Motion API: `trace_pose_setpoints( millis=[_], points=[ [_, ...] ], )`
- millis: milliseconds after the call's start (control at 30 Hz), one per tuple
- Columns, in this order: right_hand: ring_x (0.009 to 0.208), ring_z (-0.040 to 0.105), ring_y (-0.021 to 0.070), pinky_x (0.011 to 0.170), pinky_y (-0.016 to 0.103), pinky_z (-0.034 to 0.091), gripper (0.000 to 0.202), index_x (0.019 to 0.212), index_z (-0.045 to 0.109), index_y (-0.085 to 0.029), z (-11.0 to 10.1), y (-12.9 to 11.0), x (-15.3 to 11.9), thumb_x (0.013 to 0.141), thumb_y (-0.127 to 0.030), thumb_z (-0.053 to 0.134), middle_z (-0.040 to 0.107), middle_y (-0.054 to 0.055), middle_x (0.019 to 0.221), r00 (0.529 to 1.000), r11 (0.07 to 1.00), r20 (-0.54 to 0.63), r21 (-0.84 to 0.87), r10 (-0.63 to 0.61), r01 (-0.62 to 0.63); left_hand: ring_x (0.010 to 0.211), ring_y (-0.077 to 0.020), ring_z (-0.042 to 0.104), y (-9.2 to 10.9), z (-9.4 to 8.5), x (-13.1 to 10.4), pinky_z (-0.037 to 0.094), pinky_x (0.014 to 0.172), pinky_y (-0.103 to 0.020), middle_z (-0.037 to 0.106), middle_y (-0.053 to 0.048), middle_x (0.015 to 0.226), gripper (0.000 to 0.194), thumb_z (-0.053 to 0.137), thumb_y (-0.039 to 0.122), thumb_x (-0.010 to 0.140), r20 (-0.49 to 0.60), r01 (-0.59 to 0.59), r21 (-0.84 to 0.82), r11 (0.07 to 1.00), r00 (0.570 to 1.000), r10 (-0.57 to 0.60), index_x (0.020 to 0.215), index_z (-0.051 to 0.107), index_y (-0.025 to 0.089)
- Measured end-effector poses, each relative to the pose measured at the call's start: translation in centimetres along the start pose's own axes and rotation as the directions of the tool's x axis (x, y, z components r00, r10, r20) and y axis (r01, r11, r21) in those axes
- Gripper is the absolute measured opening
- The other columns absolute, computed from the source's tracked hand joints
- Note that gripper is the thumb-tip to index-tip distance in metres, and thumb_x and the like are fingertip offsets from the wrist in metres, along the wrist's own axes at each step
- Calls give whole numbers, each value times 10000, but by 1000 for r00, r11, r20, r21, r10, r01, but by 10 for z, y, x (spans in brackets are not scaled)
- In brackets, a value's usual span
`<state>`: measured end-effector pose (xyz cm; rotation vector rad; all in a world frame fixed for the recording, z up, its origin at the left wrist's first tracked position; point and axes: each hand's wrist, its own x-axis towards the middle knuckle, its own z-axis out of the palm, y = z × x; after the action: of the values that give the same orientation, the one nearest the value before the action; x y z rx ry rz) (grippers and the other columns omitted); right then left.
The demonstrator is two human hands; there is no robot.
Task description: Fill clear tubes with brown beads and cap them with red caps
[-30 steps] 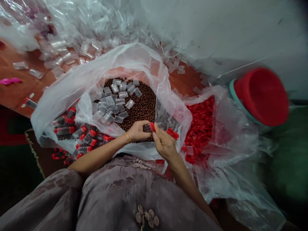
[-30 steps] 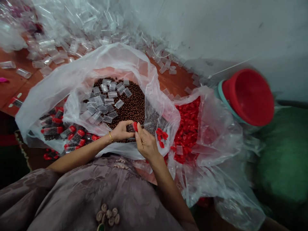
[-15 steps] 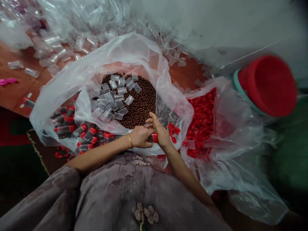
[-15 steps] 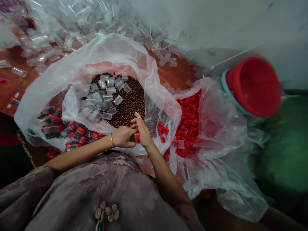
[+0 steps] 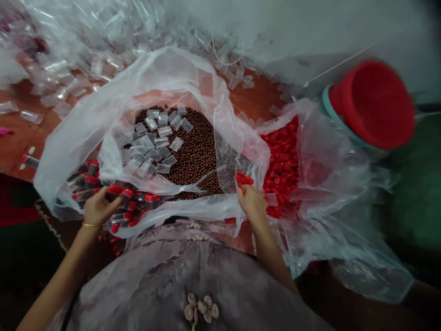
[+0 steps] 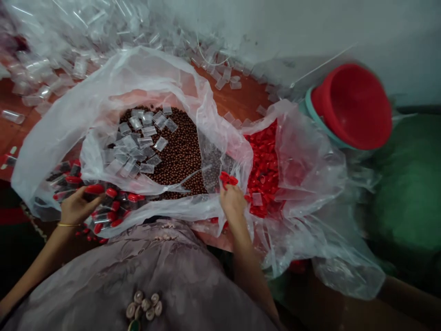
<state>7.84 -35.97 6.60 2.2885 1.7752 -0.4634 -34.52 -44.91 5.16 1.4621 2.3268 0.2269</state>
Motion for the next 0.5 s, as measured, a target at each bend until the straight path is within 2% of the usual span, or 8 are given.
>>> trace_pose_setpoints(
  millis=[67,100,133,200,300,367,433,500],
  points=[
    [990,546,257,795,356,413,327,1067,594,-123,7,20,5,833,-265,415,597,167,1055,996,990,73,-135,41,-30,715,-201,552,-28,-12,4,412,626,-290,584,-10,718,353,571,500,666,-175,26,184,983,984,7,870,570,211],
    [993,549,254,787,350,414,335,1091,578,-124,11,25,7,835,-253,403,591,166,1074,995,987,97,-157,36,-20,794,-225,556,-31,-16,6,424,673,-320,598,-33,815,370,564,489,681,-245,4,244,970,968,57,922,566,208],
    [987,555,247,776,341,415,334,1094,573,-132,14,27,9,835,-242,393,590,159,1082,993,987,114,-162,21,-2,853,-240,549,-28,-17,8,427,713,-339,597,-56,890,374,551,463,705,-293,-31,273,962,949,114,968,560,198],
    [937,577,238,731,326,420,299,1022,598,-149,18,25,11,820,-243,400,604,138,1049,989,990,149,-144,18,4,890,-235,541,-2,-13,14,423,757,-340,590,-90,935,335,500,392,764,-294,-133,279,951,931,216,1009,559,171],
    [823,596,220,671,301,420,239,926,607,-159,20,15,15,756,-260,475,631,97,902,990,999,134,-38,40,-35,844,-198,541,60,7,27,416,747,-306,586,-81,900,261,424,282,823,-23,-358,221,907,928,372,1016,570,185],
    [755,593,194,666,284,422,318,1025,566,-148,23,9,17,730,-247,500,625,60,799,997,996,75,90,7,-14,864,-203,531,95,24,38,410,728,-306,567,-90,944,272,433,252,820,144,-432,196,880,901,409,1055,554,189],
    [757,582,186,680,282,425,421,1126,514,-139,28,4,20,721,-255,520,612,54,803,997,987,24,144,-72,68,884,-209,524,114,39,50,405,716,-310,542,-102,976,280,440,218,815,246,-451,201,870,883,401,1073,545,194],
    [820,566,206,700,300,423,416,1111,534,-141,35,2,21,720,-282,537,595,93,899,992,988,13,89,-126,124,866,-206,529,119,50,61,402,698,-311,532,-106,956,268,398,191,835,307,-454,224,863,873,380,1046,562,199]
  ],
)
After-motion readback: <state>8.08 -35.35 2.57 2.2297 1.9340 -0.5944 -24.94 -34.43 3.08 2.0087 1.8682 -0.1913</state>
